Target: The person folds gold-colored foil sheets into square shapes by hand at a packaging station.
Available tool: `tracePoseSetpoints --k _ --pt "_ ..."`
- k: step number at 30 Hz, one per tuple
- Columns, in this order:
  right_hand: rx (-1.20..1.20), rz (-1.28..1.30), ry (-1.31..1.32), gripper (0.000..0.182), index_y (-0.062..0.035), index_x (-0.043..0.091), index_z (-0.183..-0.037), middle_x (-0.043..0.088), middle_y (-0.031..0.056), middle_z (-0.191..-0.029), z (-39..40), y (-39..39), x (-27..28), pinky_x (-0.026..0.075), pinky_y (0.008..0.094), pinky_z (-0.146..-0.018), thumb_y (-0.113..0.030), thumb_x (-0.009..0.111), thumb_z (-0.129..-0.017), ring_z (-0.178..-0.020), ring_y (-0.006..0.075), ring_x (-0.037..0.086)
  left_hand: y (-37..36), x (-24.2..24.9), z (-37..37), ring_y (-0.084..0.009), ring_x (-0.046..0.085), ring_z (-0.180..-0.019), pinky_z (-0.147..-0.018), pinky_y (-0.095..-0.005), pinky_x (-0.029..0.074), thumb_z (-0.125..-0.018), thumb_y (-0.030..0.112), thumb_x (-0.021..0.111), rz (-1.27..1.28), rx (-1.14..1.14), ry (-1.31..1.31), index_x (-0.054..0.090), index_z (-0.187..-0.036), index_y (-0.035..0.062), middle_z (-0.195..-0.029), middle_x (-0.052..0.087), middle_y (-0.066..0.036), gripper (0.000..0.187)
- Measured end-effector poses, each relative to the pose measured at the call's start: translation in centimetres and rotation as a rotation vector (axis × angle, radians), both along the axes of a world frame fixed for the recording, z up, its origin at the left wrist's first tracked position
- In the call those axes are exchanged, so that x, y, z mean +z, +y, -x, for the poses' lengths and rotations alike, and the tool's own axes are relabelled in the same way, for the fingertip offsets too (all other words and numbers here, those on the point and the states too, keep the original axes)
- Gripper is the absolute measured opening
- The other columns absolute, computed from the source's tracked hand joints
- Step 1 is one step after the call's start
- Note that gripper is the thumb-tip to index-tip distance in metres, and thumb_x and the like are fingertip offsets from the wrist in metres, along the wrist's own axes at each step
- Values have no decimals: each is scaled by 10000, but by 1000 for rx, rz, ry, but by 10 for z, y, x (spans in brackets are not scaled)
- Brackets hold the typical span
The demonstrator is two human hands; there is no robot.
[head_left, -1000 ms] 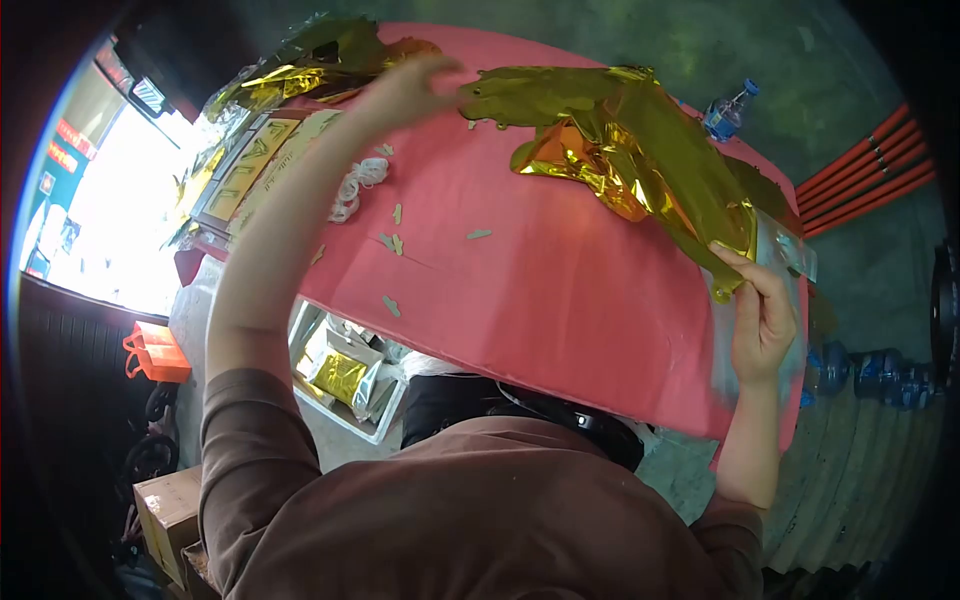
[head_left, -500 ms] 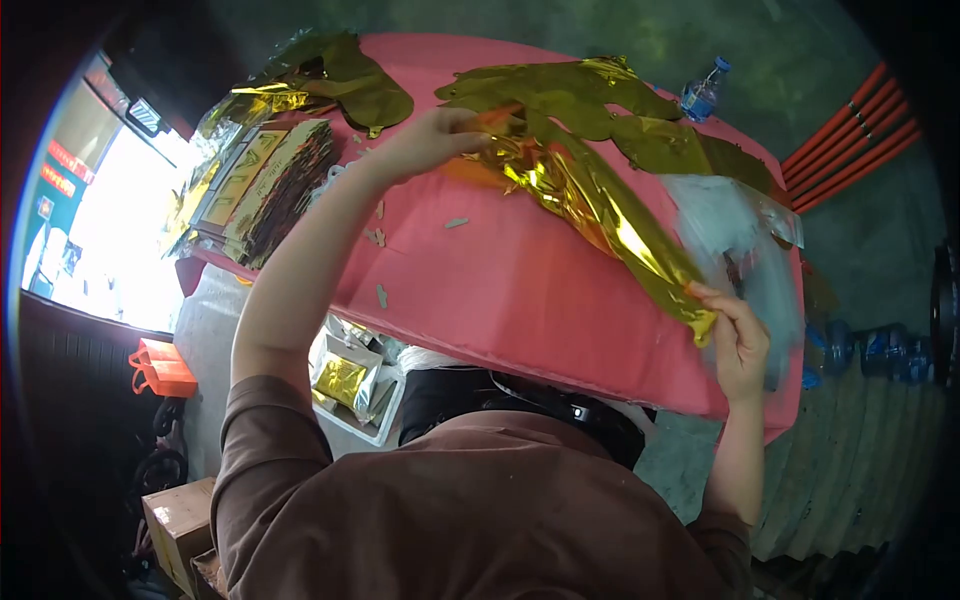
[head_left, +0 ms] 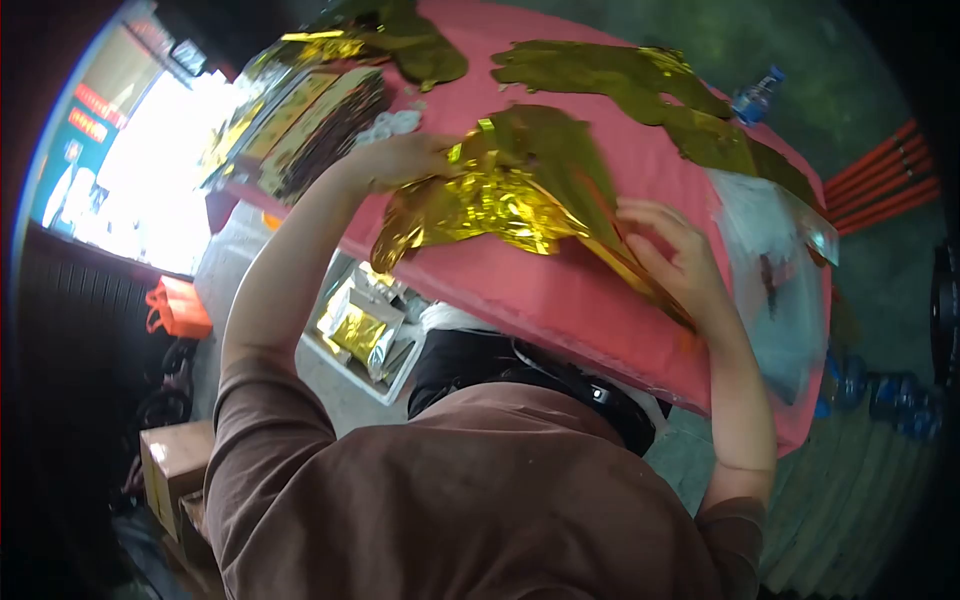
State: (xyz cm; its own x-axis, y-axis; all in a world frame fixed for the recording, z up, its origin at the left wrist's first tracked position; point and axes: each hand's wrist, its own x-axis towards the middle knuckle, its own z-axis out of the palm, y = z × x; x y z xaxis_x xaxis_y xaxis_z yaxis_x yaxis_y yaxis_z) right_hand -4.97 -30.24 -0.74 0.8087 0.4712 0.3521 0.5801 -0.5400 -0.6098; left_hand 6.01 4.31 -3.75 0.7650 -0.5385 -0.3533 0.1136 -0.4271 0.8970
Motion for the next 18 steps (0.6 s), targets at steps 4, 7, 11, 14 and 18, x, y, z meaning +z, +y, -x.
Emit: tracePoseSetpoints --k 4,7,11,14,18 --pt "107 -67 244 316 -11 536 -1193 544 114 -1225 -46 23 -27 350 306 -995 -102 519 -891 -1172 202 484 -17 11 6 -61 510 -775 -687 -216 442 -863 162 553 -6 -140 -89 453 -1302 53 -872 572 -3 463" --pt "97 -101 201 379 -30 482 -1266 511 138 -1271 -70 38 -48 328 315 -1022 -144 511 -905 -1211 230 460 -28 23 16 -80 543 -908 -776 -219 444 -887 226 575 -128 -122 -80 410 -1335 59 -1029 580 -26 506" --pt "113 292 -140 482 -76 370 -1366 359 133 -1415 -87 37 -85 224 368 -1090 -223 492 -924 -1338 265 292 -18 29 28 -81 567 -866 -749 -220 458 -869 232 597 -368 -130 -209 434 -1314 67 -978 600 -37 501" --pt "24 461 -89 500 -133 317 -1406 269 110 -1467 -78 32 -73 142 387 -1112 -315 406 -949 -1371 265 207 -8 27 37 -73 560 -793 -671 -214 454 -843 226 613 -330 -28 -182 471 -1273 65 -917 605 -36 480" --pt "-78 495 -82 519 -151 321 -1406 253 106 -1475 -89 12 -76 144 408 -1106 -374 383 -942 -1375 265 197 -1 44 64 -75 582 -801 -680 -232 467 -827 217 607 -236 137 -91 504 -1219 75 -920 621 -33 429"
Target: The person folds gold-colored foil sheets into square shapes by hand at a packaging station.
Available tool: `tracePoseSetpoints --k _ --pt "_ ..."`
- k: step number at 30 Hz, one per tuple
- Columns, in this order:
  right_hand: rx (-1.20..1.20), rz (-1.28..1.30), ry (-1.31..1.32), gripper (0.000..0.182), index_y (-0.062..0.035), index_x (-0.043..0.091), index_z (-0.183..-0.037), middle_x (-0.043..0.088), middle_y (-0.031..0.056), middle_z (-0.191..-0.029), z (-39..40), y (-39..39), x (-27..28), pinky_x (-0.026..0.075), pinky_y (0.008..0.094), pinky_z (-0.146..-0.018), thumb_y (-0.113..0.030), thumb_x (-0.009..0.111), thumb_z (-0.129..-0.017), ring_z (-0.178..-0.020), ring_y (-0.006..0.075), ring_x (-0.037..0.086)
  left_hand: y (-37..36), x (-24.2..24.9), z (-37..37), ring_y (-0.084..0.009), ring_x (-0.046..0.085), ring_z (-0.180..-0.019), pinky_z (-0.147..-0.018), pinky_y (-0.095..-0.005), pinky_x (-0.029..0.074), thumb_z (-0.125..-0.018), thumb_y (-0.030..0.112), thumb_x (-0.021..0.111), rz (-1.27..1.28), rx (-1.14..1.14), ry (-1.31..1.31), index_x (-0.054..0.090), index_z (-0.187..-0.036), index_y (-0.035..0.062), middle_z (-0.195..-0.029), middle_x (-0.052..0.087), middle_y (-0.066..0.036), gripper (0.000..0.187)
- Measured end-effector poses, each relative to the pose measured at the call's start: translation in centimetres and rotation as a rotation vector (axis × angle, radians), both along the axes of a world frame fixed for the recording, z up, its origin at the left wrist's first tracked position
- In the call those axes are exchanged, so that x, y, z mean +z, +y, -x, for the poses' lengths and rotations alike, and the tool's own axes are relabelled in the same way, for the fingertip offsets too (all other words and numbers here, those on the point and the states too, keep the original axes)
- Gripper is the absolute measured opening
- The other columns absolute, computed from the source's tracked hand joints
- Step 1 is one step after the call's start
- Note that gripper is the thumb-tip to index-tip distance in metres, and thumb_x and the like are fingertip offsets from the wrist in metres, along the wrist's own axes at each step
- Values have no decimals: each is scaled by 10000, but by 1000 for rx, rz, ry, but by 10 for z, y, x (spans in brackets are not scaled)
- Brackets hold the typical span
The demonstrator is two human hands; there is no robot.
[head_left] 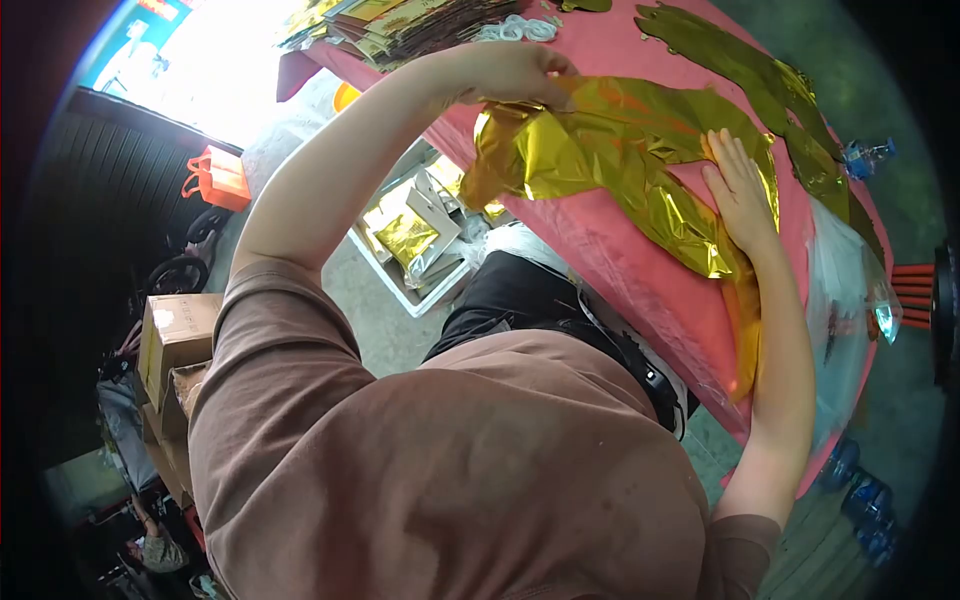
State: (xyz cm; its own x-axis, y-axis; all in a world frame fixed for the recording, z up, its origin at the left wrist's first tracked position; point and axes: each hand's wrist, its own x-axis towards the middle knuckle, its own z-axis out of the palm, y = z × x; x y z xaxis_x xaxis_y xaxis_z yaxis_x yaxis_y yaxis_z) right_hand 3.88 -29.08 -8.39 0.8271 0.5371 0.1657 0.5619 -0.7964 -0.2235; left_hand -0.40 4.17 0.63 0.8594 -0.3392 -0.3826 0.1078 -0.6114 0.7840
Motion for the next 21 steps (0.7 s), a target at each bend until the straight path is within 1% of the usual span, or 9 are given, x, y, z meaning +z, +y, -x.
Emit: tracePoseSetpoints --k 2,4,7,8,11,13,14,18,21 --pt "-30 13 -2 511 -158 321 -1406 250 104 -1476 -8 -11 -5 139 412 -1107 -364 390 -944 -1376 266 194 5 -3 5 -80 591 -866 -754 -256 475 -842 238 585 -55 52 22 498 -1230 99 -967 622 -38 421" --pt "-81 29 -21 504 -165 322 -1406 248 103 -1477 -10 -18 -3 135 417 -1108 -354 396 -945 -1376 267 191 11 -18 0 -103 612 -688 -635 -236 490 -790 226 638 -63 34 -86 551 -1131 61 -826 648 -8 388" --pt "-59 22 -21 523 -104 359 -1379 278 149 -1455 -10 -31 7 162 378 -1104 -382 400 -938 -1366 281 215 13 -16 4 -155 644 -713 -658 -299 504 -757 231 646 -265 -24 -214 564 -1089 62 -779 666 -58 381" --pt "-56 -131 50 525 -76 370 -1367 282 163 -1450 -9 -38 11 165 367 -1103 -372 412 -936 -1366 281 214 12 -16 4 -179 654 -715 -659 -321 508 -744 224 647 -318 -50 -248 565 -1084 57 -756 668 -78 388" --pt "-98 -369 145 530 -14 401 -1332 300 193 -1433 7 -53 32 172 348 -1103 -349 453 -926 -1365 286 217 -4 2 11 -247 652 -788 -699 -362 511 -742 233 651 -484 -71 -350 564 -1089 50 -866 664 -113 402" --pt "-181 -326 169 493 -42 388 -1353 290 155 -1450 17 -60 34 130 325 -1112 -298 453 -936 -1381 248 179 -17 0 10 -297 617 -912 -782 -392 497 -747 243 654 -706 -70 -753 564 -1098 44 -1009 624 -150 414" --pt "-197 -321 162 493 -42 388 -1353 290 155 -1450 23 -57 32 130 325 -1112 -298 453 -936 -1381 248 179 -30 1 7 -316 546 -1049 -859 -412 467 -776 250 641 -609 -109 -707 560 -1121 58 -1141 557 -155 403" --pt "-119 -45 80 523 -88 352 -1380 272 148 -1458 45 -24 18 127 374 -1115 -326 454 -925 -1377 269 185 -77 -45 -29 -312 489 -1150 -912 -399 439 -841 291 591 -304 -411 -871 490 -1243 73 -1259 495 -154 468" --pt "-82 29 58 544 -111 307 -1403 237 129 -1474 45 -22 18 128 419 -1112 -349 431 -929 -1378 274 177 -93 -69 -47 -317 348 -1286 -1038 -411 319 -896 371 513 -196 -614 -950 402 -1342 109 -1369 401 -145 529"
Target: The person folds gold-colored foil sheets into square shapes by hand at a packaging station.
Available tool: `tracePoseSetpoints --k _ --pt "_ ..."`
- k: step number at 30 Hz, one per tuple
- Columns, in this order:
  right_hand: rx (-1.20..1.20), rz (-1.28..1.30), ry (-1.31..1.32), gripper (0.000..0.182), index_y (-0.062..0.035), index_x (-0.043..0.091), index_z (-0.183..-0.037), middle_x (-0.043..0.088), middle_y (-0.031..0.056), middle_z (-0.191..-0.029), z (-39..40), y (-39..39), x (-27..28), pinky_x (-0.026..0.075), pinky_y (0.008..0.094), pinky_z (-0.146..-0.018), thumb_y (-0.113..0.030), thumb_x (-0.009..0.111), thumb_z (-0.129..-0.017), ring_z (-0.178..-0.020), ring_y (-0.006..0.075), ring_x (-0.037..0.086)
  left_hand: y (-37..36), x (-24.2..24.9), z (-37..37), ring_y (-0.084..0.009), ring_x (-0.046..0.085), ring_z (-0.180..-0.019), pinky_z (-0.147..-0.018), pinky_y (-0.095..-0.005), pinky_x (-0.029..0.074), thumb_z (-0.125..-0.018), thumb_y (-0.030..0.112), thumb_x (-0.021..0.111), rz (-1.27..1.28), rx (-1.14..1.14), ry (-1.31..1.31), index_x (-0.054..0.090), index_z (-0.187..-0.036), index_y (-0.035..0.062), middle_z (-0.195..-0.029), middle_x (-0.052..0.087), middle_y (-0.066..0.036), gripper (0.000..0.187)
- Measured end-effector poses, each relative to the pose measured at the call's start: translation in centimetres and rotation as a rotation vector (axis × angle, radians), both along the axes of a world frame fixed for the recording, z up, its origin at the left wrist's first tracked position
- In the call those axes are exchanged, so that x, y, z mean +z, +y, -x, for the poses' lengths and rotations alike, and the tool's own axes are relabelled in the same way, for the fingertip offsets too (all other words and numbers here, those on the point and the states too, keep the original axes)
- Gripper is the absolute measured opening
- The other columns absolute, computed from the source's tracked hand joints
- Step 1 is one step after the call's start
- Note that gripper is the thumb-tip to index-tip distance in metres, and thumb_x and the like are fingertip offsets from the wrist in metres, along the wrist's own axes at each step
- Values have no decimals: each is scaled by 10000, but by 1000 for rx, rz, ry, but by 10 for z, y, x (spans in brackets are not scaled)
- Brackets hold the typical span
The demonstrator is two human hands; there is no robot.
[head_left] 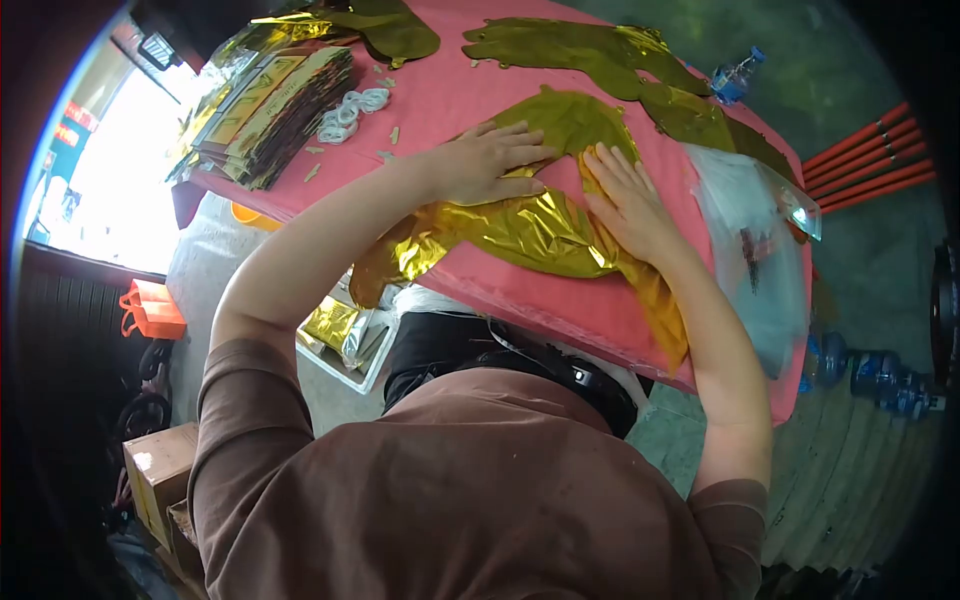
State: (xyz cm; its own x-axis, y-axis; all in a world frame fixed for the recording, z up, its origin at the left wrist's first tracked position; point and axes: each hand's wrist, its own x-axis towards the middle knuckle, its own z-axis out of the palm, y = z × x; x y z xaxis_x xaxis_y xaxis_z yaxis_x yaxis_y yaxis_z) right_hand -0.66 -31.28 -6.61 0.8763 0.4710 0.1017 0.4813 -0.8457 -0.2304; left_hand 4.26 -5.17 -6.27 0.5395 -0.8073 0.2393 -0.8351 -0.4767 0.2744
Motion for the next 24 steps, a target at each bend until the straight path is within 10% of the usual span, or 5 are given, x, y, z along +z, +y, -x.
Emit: tracePoseSetpoints --k 5,24 --pt "-60 21 6 540 -113 317 -1398 242 137 -1470 -20 -20 -2 132 413 -1113 -359 432 -932 -1376 278 177 13 -11 -17 -284 179 -1374 -1103 -471 141 -927 501 368 -194 75 -68 300 -1409 177 -1470 245 -121 585" --pt "244 65 149 669 -59 182 -1432 151 155 -1493 72 15 26 51 453 -1117 -398 436 -914 -1391 296 104 -7 -10 -44 -274 162 -1381 -1105 -483 132 -917 515 373 -224 46 -71 261 -1424 175 -1482 216 -114 620"
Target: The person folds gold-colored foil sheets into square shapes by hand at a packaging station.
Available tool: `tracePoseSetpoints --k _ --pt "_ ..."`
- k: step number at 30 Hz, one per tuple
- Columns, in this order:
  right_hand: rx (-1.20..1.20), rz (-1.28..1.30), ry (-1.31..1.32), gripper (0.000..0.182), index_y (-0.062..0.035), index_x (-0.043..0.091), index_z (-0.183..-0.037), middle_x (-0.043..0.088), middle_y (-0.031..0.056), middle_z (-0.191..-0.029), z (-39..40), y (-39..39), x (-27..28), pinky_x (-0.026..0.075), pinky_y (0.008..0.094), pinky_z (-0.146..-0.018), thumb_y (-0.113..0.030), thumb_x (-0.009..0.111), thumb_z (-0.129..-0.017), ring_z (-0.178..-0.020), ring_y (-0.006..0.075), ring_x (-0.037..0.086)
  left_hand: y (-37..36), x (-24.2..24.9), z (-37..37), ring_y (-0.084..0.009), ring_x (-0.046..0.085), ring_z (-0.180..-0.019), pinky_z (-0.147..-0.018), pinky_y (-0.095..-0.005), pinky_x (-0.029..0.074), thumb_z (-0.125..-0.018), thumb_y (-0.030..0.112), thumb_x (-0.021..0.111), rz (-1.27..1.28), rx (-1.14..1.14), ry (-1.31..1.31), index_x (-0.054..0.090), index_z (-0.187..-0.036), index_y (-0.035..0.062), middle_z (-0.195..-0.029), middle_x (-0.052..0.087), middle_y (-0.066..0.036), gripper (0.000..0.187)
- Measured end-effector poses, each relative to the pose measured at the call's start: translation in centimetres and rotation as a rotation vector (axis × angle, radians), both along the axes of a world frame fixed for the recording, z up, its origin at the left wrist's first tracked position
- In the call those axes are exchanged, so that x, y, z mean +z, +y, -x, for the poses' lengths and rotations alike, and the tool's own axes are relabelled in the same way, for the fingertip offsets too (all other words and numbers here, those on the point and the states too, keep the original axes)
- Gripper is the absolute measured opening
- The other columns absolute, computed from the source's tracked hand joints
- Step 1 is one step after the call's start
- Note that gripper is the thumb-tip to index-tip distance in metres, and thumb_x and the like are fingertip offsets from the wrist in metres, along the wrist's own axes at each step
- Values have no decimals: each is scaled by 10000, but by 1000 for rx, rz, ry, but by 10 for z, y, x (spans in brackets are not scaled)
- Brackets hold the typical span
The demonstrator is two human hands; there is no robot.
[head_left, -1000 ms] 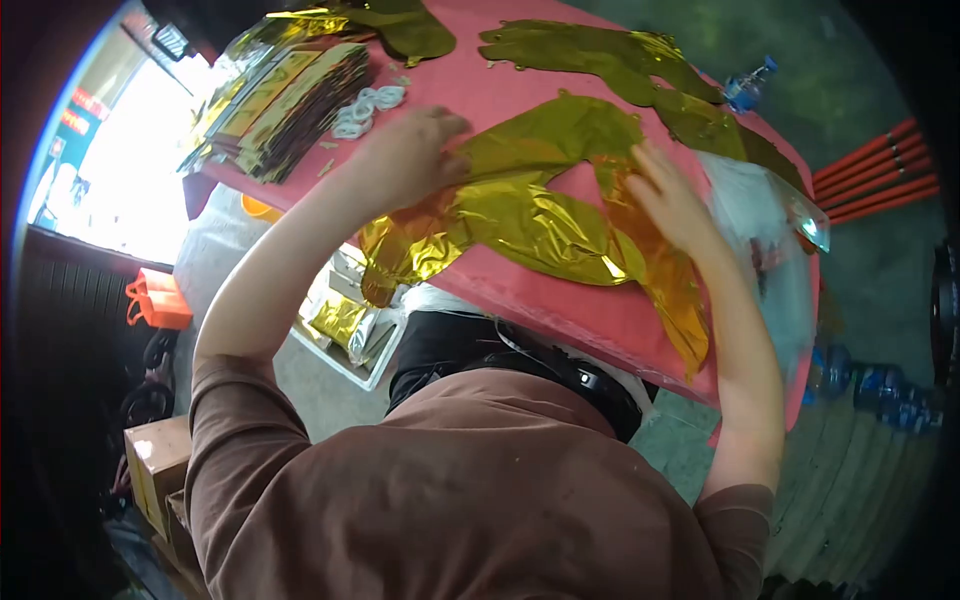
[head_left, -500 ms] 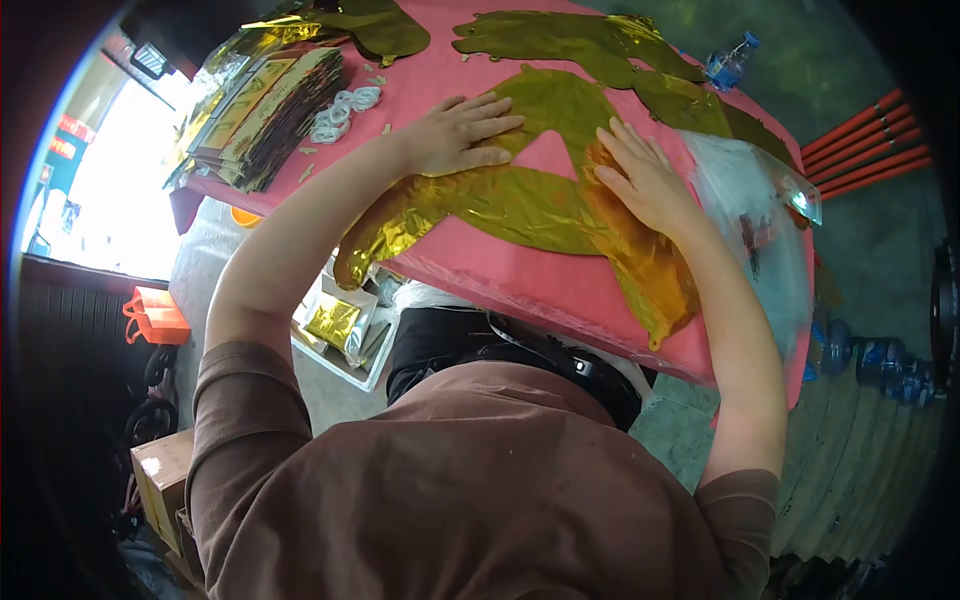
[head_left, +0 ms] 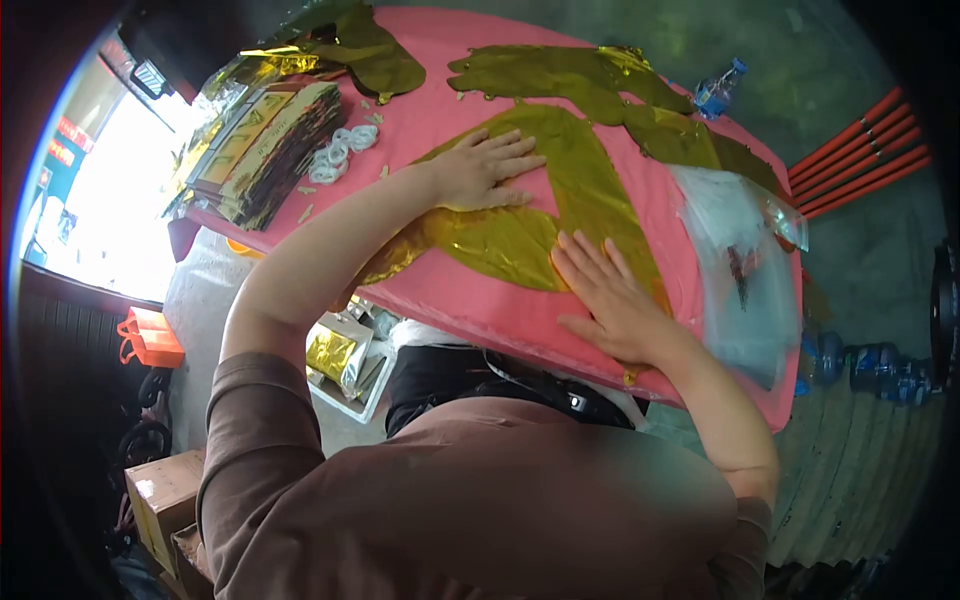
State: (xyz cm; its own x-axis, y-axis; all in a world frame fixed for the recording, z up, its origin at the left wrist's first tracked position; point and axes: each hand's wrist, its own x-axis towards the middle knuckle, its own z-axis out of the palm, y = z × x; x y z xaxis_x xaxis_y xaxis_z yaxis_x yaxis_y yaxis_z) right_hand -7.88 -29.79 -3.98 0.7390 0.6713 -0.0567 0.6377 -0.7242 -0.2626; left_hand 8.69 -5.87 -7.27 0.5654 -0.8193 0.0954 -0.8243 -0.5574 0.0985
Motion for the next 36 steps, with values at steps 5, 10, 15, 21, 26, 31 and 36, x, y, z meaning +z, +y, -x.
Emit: tracePoseSetpoints --k 5,10,15,21,26,31,36 --pt "-83 -363 133 317 -3 583 -1108 533 176 -1241 -56 -8 15 343 396 -1016 -226 542 -887 -1195 301 474 -2 -3 -2 -282 176 -1377 -1099 -504 131 -886 524 424 30 -17 0 266 -1423 180 -1477 231 -113 657" --pt "-219 -422 -160 316 -10 591 -1063 582 172 -1109 -155 24 12 448 366 -867 -233 572 -839 -1020 314 563 -3 -1 1 -285 206 -1365 -1091 -512 143 -875 492 466 113 -3 10 325 -1397 163 -1456 282 -108 633" --pt "-246 -199 -296 336 -4 579 -1079 571 167 -1143 -233 78 -5 435 373 -907 -207 586 -812 -1079 318 534 -2 -4 -8 -275 267 -1336 -1071 -490 179 -884 444 475 229 -82 -6 409 -1344 128 -1409 359 -89 562" --pt "-300 94 -418 180 -39 623 -886 613 138 -966 -288 99 -23 488 436 -759 -140 495 -808 -903 317 605 -3 -13 -13 -256 284 -1328 -1072 -473 187 -880 438 483 300 -86 -24 424 -1331 130 -1392 382 -90 549" --pt "-237 8 -580 174 -46 645 -758 631 136 -800 -298 92 -24 498 436 -682 -140 501 -785 -802 317 630 -2 -14 -13 -267 307 -1315 -1070 -474 198 -874 449 490 308 -75 -21 437 -1319 133 -1383 392 -100 548" --pt "-494 -563 -35 207 -33 585 -649 531 64 -543 -321 75 -29 422 330 -500 -173 737 -643 -543 161 531 -4 -17 -13 -270 318 -1310 -1076 -468 200 -854 510 479 319 -56 -30 486 -1279 138 -1372 410 -96 565" --pt "-656 -783 294 266 -39 538 -611 461 0 -550 -316 73 -15 359 274 -459 -182 755 -669 -525 93 417 -5 -18 -13 -270 321 -1307 -1079 -472 196 -858 510 474 326 -50 -16 487 -1277 137 -1366 416 -96 561"
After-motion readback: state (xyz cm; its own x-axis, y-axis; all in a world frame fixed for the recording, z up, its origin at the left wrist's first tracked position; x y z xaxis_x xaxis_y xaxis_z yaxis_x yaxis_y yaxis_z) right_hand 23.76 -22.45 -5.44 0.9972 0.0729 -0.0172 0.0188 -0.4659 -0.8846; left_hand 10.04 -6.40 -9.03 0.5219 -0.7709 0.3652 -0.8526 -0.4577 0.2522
